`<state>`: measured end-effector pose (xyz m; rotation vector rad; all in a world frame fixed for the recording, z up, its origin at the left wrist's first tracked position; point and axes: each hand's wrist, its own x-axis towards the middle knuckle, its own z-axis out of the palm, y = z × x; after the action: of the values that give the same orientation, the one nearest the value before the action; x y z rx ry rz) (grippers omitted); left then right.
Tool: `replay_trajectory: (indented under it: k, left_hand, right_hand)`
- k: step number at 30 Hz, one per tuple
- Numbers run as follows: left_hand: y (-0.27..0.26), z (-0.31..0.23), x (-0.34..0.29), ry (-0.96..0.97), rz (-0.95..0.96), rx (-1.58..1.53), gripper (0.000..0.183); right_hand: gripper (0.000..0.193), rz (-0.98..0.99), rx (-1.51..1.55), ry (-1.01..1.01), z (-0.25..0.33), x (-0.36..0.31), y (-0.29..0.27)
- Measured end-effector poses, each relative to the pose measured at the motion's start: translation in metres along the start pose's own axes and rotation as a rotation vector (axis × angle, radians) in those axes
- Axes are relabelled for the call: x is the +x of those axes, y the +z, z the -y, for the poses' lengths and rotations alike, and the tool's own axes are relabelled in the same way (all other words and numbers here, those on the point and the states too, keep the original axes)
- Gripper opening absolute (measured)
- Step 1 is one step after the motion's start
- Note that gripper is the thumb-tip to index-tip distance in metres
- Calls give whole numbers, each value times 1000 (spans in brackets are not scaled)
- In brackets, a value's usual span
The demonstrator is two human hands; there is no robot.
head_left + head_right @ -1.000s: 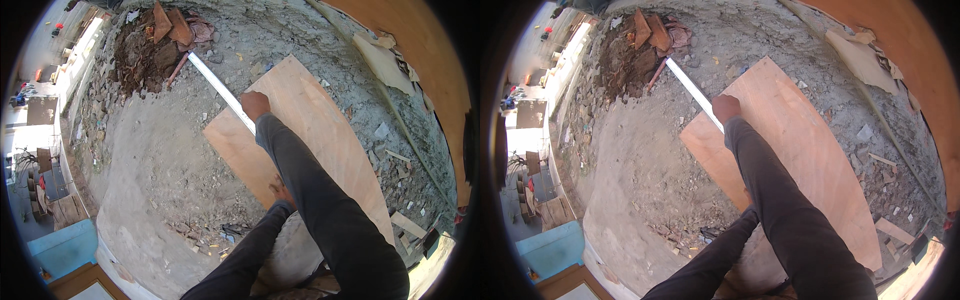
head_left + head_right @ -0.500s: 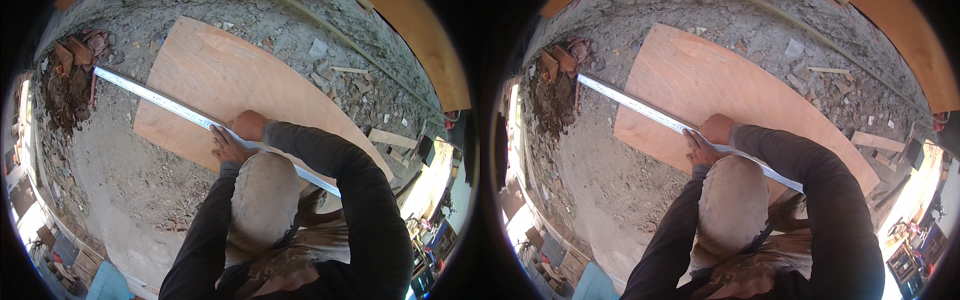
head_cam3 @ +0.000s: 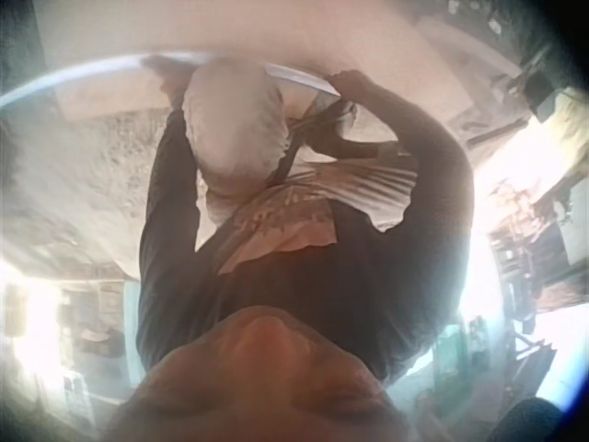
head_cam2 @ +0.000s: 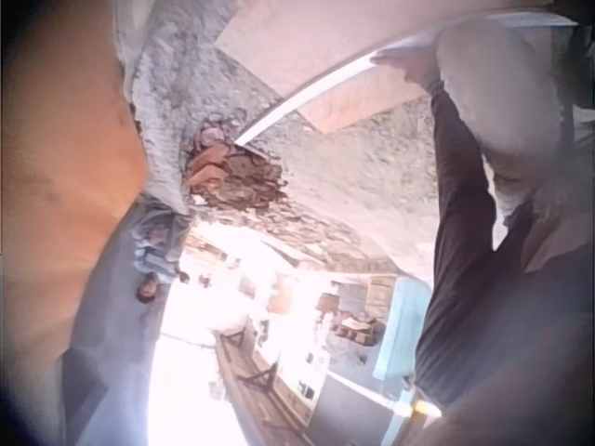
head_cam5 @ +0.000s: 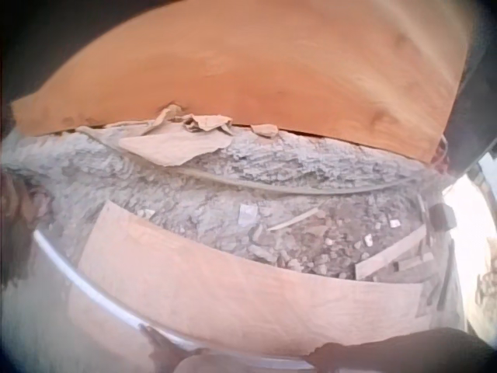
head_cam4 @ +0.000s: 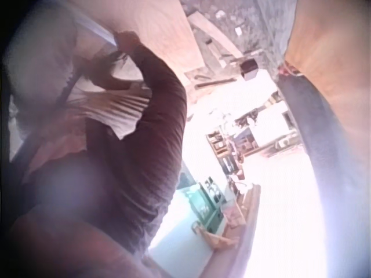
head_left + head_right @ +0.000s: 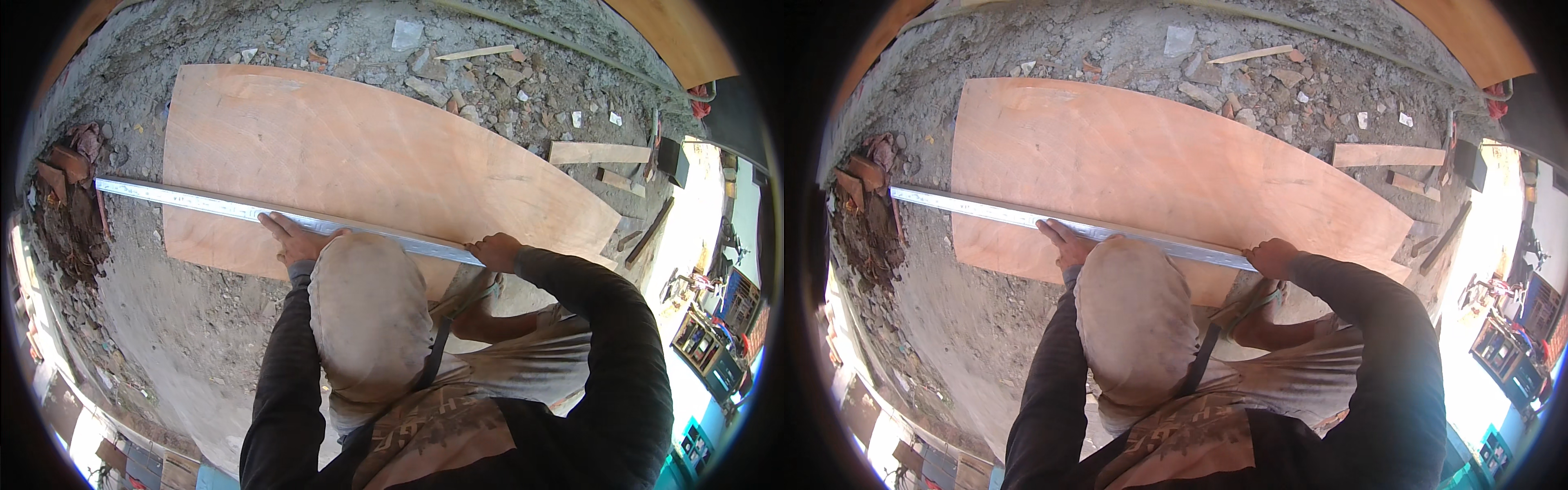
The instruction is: The person measures a sheet of plywood with a tape measure, marks a line using a pencil and a metal straightedge, and then cuts the wood with a hand saw.
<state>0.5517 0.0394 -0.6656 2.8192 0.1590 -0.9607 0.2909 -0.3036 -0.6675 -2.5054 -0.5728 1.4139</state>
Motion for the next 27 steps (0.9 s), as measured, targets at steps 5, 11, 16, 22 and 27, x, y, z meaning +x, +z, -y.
replay_trajectory:
  k: [5,11,16,22,27]
  left_hand:
    - [21,17,9,39,-57,-9,159]
    - [20,18,2,16,-94,-45,158]
    - [31,2,-1,54,-69,-32,156]
    - [13,78,20,423,-484,-234,132]
    - [-57,37,-1,652,-612,-635,86]
  right_hand:
    - [38,48,55,145,-19,-26,6]
    - [20,-725,271,246,9,-42,-7]
    - [61,-505,314,438,69,-34,17]
    - [53,-734,305,455,69,15,41]
    - [52,-911,297,521,28,-65,-14]
